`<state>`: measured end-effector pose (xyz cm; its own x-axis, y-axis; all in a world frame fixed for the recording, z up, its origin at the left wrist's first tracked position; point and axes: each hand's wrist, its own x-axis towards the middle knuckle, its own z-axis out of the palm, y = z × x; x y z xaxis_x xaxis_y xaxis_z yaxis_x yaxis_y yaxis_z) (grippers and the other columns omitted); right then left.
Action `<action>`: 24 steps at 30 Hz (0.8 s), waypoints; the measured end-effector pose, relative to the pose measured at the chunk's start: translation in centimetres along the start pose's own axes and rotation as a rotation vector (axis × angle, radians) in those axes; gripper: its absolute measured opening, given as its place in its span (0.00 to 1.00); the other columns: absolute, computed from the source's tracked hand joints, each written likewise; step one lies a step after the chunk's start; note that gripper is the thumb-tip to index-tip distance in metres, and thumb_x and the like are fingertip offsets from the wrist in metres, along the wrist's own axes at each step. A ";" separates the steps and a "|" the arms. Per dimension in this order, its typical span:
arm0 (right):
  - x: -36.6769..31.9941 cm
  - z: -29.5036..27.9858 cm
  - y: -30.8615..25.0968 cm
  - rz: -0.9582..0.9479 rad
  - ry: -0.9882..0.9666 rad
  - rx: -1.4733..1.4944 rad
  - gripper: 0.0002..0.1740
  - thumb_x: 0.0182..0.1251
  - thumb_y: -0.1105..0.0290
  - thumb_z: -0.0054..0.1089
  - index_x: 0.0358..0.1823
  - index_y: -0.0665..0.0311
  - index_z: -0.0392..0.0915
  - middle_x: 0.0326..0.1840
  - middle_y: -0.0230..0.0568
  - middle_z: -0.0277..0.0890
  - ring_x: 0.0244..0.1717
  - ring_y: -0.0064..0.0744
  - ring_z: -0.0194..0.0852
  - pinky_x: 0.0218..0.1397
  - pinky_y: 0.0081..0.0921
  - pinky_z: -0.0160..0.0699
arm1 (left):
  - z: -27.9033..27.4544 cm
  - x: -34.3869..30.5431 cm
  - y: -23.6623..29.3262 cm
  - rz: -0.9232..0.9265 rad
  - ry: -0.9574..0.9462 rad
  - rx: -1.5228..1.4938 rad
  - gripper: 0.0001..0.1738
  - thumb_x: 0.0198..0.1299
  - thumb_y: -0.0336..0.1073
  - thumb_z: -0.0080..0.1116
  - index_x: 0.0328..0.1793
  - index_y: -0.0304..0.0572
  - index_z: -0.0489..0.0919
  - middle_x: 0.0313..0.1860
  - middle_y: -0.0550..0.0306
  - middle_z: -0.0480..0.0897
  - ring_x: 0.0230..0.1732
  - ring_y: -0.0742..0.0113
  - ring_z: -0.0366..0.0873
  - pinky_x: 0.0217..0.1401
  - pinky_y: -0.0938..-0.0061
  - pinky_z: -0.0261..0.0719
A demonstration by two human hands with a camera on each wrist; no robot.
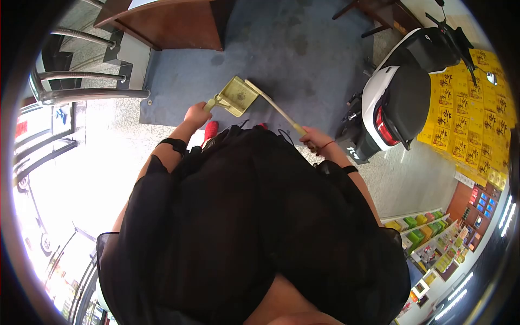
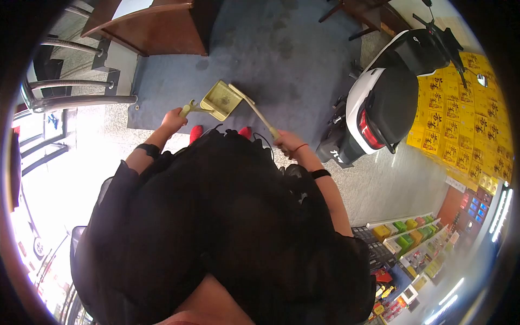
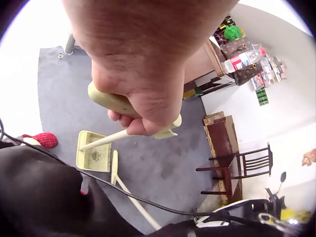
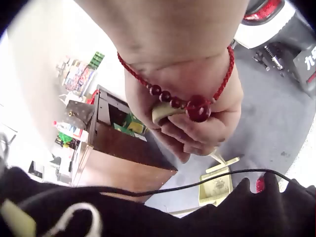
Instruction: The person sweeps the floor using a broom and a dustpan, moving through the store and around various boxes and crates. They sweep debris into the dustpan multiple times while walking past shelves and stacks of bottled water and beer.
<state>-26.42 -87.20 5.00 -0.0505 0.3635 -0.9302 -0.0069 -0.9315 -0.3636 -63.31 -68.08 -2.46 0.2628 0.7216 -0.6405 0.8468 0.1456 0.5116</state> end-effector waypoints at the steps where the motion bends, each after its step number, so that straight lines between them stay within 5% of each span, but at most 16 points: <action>1: -0.3 -0.3 -0.3 0.027 -0.019 0.068 0.09 0.54 0.73 0.55 0.37 0.55 0.69 0.18 0.25 0.59 0.13 0.16 0.54 0.12 0.18 0.49 | -0.5 0.1 -0.3 0.013 -0.007 0.019 0.20 0.38 0.38 0.59 0.42 0.43 0.78 0.34 0.46 0.81 0.40 0.50 0.78 0.44 0.61 0.75; 8: -3.0 0.3 -3.5 0.029 0.074 0.130 0.14 0.53 0.73 0.57 0.42 0.56 0.71 0.19 0.25 0.62 0.12 0.14 0.53 0.11 0.14 0.48 | -5.0 0.5 -4.4 0.063 0.001 0.028 0.20 0.38 0.39 0.59 0.41 0.43 0.78 0.33 0.47 0.80 0.39 0.50 0.78 0.43 0.62 0.75; 15: 4.5 7.4 -7.7 -0.095 0.274 0.203 0.19 0.53 0.74 0.58 0.48 0.57 0.68 0.18 0.28 0.62 0.12 0.18 0.56 0.10 0.17 0.52 | -9.9 -0.5 -10.6 -0.014 0.016 -0.007 0.20 0.37 0.37 0.59 0.42 0.42 0.78 0.33 0.45 0.80 0.39 0.49 0.77 0.43 0.62 0.74; 22: 10.2 18.2 -10.2 -0.003 0.207 0.178 0.22 0.55 0.75 0.57 0.53 0.54 0.67 0.19 0.28 0.61 0.14 0.17 0.56 0.12 0.17 0.53 | -13.1 -1.4 -15.4 -0.046 0.020 0.007 0.21 0.38 0.37 0.57 0.43 0.42 0.77 0.34 0.44 0.80 0.40 0.48 0.78 0.43 0.62 0.74; 24: 10.1 21.1 -10.1 -0.044 0.084 -0.086 0.18 0.52 0.77 0.58 0.47 0.61 0.70 0.19 0.31 0.65 0.15 0.22 0.62 0.13 0.23 0.59 | -13.5 -1.0 -16.6 -0.028 0.021 0.009 0.21 0.39 0.37 0.57 0.43 0.42 0.77 0.35 0.44 0.80 0.40 0.47 0.78 0.43 0.62 0.74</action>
<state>-47.94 -74.39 0.37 0.0316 0.4067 -0.9130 0.0788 -0.9116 -0.4034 -83.84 -62.12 -2.54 0.2292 0.7311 -0.6427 0.8578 0.1604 0.4883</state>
